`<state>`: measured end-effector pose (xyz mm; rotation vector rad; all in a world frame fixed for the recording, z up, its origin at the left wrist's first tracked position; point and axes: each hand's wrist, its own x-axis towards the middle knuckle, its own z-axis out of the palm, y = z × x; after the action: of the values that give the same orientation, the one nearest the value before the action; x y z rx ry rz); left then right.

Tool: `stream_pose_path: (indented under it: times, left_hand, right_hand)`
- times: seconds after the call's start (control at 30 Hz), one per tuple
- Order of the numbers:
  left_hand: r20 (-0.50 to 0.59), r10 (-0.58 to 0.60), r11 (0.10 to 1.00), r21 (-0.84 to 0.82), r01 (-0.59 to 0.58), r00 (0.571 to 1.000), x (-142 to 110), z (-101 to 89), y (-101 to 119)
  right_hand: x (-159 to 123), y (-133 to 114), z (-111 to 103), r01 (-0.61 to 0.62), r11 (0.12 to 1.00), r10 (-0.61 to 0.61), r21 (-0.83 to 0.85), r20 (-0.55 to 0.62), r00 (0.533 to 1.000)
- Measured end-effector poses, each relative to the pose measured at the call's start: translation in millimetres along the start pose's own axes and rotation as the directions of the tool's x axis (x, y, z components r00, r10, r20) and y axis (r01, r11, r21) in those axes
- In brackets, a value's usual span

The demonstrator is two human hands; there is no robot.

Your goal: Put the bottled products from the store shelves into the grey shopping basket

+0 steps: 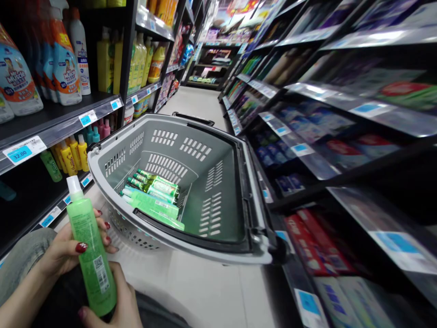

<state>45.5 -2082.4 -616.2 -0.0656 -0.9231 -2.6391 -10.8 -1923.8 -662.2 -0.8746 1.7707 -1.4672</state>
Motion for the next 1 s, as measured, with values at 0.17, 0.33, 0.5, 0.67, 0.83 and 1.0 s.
stream_pose_path:
  times: [0.17,0.33,0.5,0.67,0.83,1.0]
  left_hand:
    - [-0.001,-0.003,1.0,0.005,0.003,1.0,0,-0.7,0]
    - [-0.03,-0.026,0.998,0.052,0.027,0.999,0,-1.8,-6]
    - [-0.045,-0.057,0.991,0.119,0.062,0.997,-1,-3.0,-20]
    - [-0.05,-0.088,0.984,0.15,0.095,0.995,-3,-3.9,-22]
    - [-0.031,-0.085,0.984,0.154,0.089,0.996,-2,-5.2,-22]
    - [-0.02,-0.091,0.982,0.162,0.093,0.996,-3,-5.5,-21]
  right_hand:
    - [0,-4,0,-0.047,0.999,0.047,-0.01,0.02,0.999]
    - [-3,3,9,0.095,0.982,-0.111,-0.164,-0.093,0.989]
    - [-3,7,12,0.199,0.879,-0.321,-0.433,-0.23,0.919]
    - [-3,4,10,0.137,0.882,-0.267,-0.451,-0.237,0.934]
    - [-4,2,11,0.107,0.904,-0.219,-0.414,-0.233,0.947]
    - [-4,1,11,0.109,0.909,-0.213,-0.402,-0.223,0.951]
